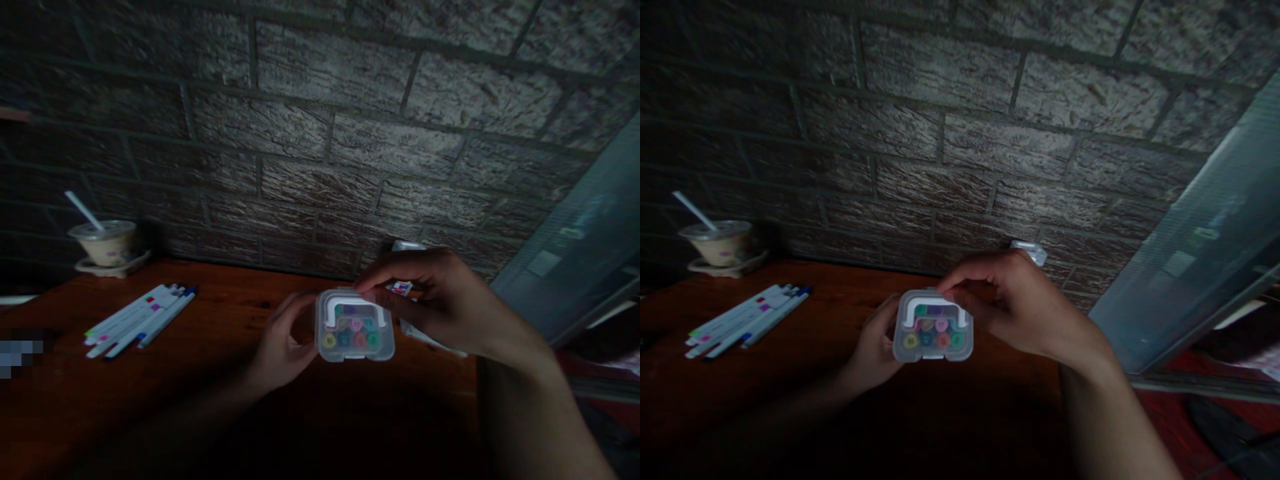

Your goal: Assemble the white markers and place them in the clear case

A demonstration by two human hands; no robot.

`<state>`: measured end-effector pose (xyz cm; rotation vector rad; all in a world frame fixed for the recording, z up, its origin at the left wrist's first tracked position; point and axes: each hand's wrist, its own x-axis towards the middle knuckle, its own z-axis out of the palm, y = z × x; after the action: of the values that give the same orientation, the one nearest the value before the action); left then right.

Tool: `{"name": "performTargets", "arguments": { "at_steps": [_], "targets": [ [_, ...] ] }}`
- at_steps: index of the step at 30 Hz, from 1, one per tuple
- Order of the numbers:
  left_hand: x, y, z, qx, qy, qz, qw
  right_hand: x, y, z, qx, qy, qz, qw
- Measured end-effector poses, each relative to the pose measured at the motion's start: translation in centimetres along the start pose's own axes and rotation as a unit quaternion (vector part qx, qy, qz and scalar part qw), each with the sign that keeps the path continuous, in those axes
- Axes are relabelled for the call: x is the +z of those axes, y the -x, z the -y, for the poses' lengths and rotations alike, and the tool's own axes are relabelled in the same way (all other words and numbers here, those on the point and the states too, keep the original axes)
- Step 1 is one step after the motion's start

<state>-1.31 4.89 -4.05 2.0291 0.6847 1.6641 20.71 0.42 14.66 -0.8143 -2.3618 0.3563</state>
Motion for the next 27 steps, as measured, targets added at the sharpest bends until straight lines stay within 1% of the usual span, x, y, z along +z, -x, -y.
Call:
{"name": "performTargets", "arguments": {
  "at_steps": [2,6,8,10,12,14,16,19,21,23,25,27],
  "targets": [
    [0.0,0.0,-0.1,-0.016,0.003,-0.003,1.0,0.0,-0.2,-0.4,0.015,-0.005,-0.013,1.0],
    [-0.2,-0.5,-0.6,-0.093,0.037,-0.026,0.995,0.1,-0.7,-1.8,0.071,-0.043,-0.066,0.994],
    [-0.4,-1.0,-1.0,-0.131,0.066,-0.025,0.989,0.4,-0.9,-3.0,0.103,-0.091,-0.039,0.99],
    [-0.6,-1.6,-1.3,-0.164,0.101,-0.028,0.981,0.9,-1.1,-4.6,0.128,-0.166,0.007,0.978],
    [-0.8,-2.3,-1.6,-0.19,0.112,-0.043,0.974,1.6,-1.4,-6.2,0.15,-0.255,0.063,0.953],
    [-0.9,-2.9,-1.8,-0.217,0.117,-0.056,0.967,2.6,-1.8,-7.8,0.164,-0.317,0.096,0.929],
    [-1.0,-3.3,-2.0,-0.251,0.145,-0.069,0.955,3.6,-2.3,-8.9,0.177,-0.356,0.098,0.912],
    [-1.1,-4.0,-2.0,-0.313,0.189,-0.079,0.928,5.1,-3.1,-9.8,0.197,-0.397,0.061,0.895],
    [-1.3,-4.4,-2.0,-0.358,0.204,-0.059,0.909,5.8,-3.5,-9.9,0.216,-0.422,0.025,0.88],
    [-1.7,-4.9,-2.0,-0.395,0.212,-0.022,0.893,6.2,-3.7,-10.0,0.24,-0.438,-0.004,0.866],
    [-2.0,-5.5,-2.0,-0.412,0.222,0.018,0.884,6.2,-3.8,-10.1,0.259,-0.45,-0.015,0.854],
    [-2.2,-6.2,-2.0,-0.414,0.232,0.047,0.879,6.0,-3.9,-10.3,0.271,-0.462,-0.014,0.845]
  ]
}}
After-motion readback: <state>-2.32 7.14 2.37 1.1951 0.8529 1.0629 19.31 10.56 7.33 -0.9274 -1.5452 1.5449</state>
